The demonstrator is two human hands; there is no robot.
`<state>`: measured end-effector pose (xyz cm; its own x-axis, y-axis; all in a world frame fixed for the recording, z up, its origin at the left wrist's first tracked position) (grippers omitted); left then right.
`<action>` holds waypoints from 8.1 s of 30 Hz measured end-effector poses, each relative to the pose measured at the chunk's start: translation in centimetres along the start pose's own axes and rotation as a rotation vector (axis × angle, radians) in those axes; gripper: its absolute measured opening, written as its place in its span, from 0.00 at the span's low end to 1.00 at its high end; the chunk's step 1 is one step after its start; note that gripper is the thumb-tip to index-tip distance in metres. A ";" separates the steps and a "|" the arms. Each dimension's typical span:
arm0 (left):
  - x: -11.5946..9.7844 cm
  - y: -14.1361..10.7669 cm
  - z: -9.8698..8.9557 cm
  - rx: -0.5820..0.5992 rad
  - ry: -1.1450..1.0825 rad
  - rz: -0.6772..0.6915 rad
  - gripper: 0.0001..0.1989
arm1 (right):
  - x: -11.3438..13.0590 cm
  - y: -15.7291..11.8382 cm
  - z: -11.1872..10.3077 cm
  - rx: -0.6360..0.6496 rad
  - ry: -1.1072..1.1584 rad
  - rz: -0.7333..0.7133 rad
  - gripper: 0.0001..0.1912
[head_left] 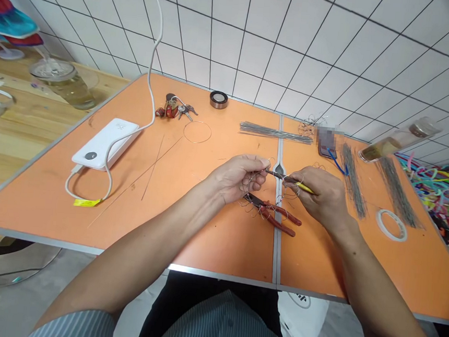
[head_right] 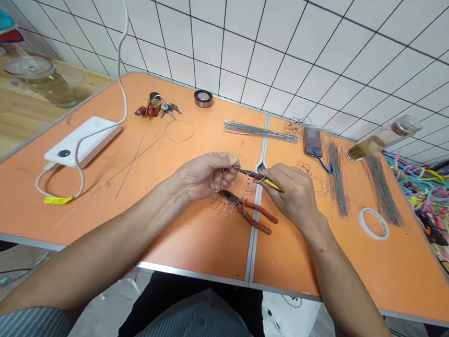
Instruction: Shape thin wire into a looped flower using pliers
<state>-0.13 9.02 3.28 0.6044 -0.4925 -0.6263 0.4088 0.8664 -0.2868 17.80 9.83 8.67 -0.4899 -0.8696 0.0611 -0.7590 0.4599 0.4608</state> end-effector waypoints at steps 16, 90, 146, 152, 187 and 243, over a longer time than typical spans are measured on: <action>-0.3 -0.1 0.0 0.036 0.024 -0.007 0.11 | 0.8 0.2 -1.0 -0.036 -0.149 -0.034 0.04; 0.5 -0.3 1.2 0.124 0.040 -0.045 0.14 | 1.5 0.1 -0.2 -0.166 -0.274 0.050 0.22; 1.8 -0.6 1.7 0.156 0.014 -0.158 0.15 | 2.1 -0.6 -1.0 -0.229 -0.397 -0.164 0.25; 2.2 -0.3 1.4 0.187 -0.021 -0.147 0.13 | 1.4 -0.9 -0.7 -0.144 -0.389 -0.064 0.30; -0.7 0.6 -0.6 0.047 0.392 0.278 0.11 | -3.1 -5.5 -0.9 0.107 0.240 0.629 0.14; 1.2 1.2 -0.2 0.015 0.677 0.326 0.11 | 0.0 0.3 2.5 0.034 0.602 0.625 0.09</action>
<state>0.96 9.51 2.01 0.1457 -0.0481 -0.9882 0.2930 0.9561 -0.0034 16.50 10.42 6.62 -0.5187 -0.3981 0.7566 -0.4433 0.8820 0.1602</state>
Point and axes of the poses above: each hand's wrist, its own y-axis towards the middle knuckle, its own z-axis out of the palm, x = y × z, the point moved 7 cm from there along y, towards the middle knuckle, and after that the axes turned 7 degrees about x, right-handed, at the moved point
